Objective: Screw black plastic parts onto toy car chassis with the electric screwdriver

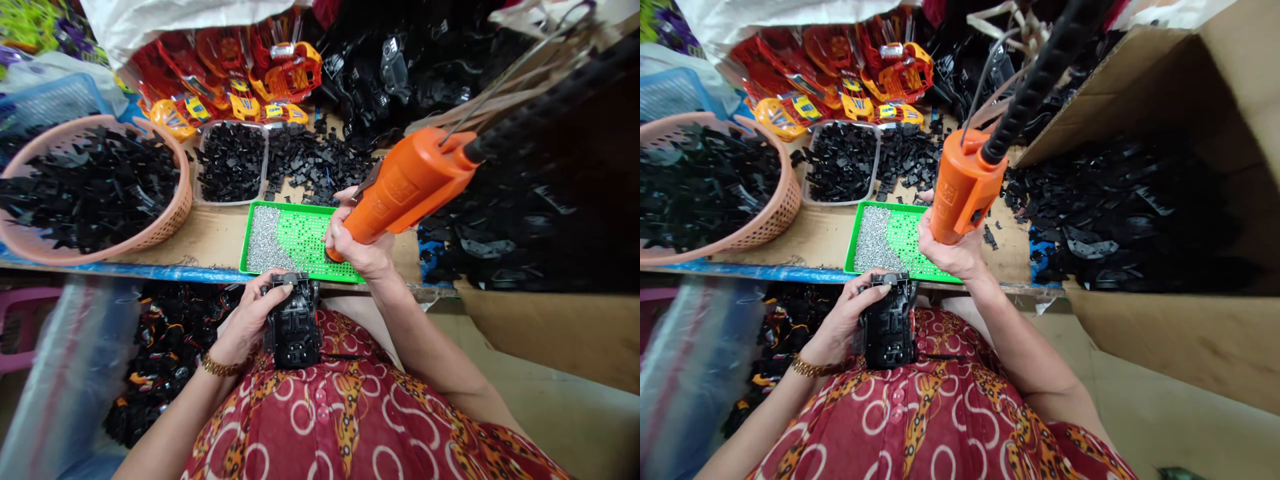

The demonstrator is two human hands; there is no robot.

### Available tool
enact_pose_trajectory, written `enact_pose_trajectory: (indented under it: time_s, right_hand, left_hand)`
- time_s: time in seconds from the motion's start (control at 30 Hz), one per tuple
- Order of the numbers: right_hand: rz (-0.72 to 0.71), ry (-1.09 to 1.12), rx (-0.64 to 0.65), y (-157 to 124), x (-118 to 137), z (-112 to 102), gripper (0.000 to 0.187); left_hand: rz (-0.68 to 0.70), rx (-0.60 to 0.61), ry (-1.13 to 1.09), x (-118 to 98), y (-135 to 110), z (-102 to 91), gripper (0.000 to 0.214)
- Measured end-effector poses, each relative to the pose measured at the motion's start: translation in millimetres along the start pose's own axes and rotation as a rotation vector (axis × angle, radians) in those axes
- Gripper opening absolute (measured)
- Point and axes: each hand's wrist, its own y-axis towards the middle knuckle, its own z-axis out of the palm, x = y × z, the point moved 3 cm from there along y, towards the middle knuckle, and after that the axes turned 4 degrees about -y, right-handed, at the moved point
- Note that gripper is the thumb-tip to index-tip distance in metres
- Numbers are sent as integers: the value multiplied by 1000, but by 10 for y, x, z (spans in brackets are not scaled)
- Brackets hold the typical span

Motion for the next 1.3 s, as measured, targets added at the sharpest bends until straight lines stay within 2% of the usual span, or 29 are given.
enact_pose_trajectory:
  time_s: [0.27, 0.53, 0.8, 1.17, 1.3]
  right_hand:
    - [-36, 6, -3, -18, -48, 6, 40]
    - [-20, -34, -19, -29, -86, 7, 36]
    - [-48, -4, -9, -15, -41, -3, 43]
    - [-78, 31, -32, -6, 16, -6, 33]
    - [-84, 72, -32, 1, 72, -17, 42]
  left_hand:
    - [7, 8, 16, -13, -13, -4, 32]
    - [15, 7, 16, -6, -18, -10, 31]
    - [57, 100, 27, 16, 41, -69, 26]
    - [25, 54, 15, -6, 7, 3, 28]
    - [12, 35, 8, 13, 1, 9, 30]
